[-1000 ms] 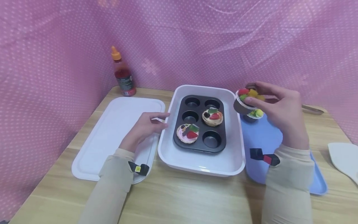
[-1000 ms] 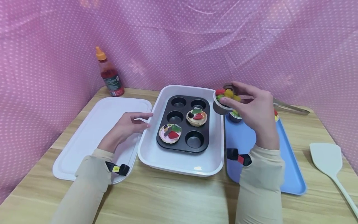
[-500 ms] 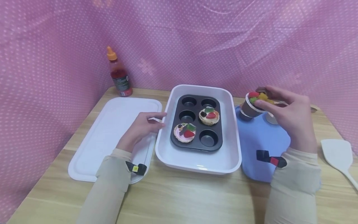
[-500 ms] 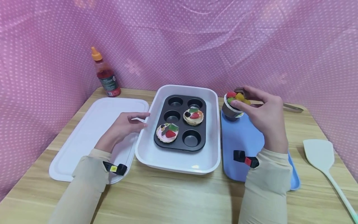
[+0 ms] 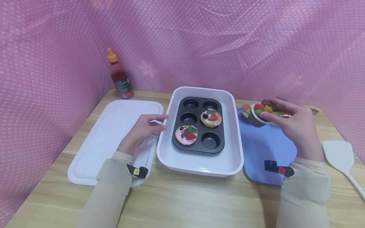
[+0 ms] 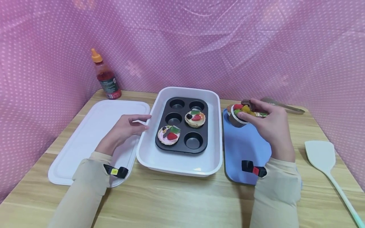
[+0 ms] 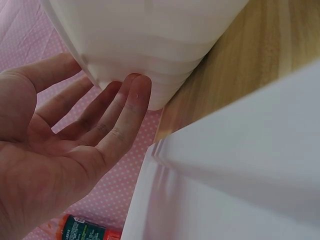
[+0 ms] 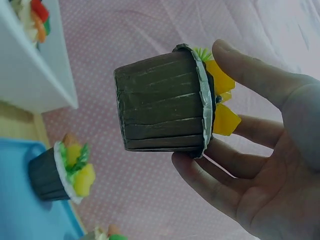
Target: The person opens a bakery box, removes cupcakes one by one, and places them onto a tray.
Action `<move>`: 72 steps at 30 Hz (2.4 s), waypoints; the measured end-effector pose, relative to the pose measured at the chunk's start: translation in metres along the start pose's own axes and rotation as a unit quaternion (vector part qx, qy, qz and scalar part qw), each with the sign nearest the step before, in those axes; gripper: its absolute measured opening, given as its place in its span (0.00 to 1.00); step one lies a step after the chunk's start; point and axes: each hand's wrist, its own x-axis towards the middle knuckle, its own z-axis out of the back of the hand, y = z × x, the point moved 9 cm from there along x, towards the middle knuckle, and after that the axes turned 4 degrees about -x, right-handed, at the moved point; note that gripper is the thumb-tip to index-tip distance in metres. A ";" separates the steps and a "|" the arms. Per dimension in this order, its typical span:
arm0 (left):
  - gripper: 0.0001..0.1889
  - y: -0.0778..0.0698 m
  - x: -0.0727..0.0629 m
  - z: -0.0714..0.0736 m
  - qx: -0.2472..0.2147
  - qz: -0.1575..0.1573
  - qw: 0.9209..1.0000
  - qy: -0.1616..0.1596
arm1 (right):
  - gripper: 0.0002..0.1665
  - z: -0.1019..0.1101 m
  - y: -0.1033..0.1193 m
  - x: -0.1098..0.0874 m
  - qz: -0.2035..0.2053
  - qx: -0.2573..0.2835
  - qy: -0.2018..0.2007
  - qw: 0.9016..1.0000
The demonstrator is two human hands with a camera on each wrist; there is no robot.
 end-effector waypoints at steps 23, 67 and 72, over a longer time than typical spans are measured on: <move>0.27 0.002 0.000 0.001 0.008 0.012 1.000 0.000 | 0.51 -0.043 -0.036 0.005 -0.050 -0.008 0.126 0.991; 0.27 0.004 0.002 0.001 0.011 0.010 1.000 0.001 | 0.57 -0.072 -0.055 0.006 -0.057 -0.044 0.230 0.970; 0.27 0.004 0.001 0.001 0.013 0.011 1.000 -0.001 | 0.57 -0.071 -0.054 0.006 -0.057 -0.037 0.231 0.971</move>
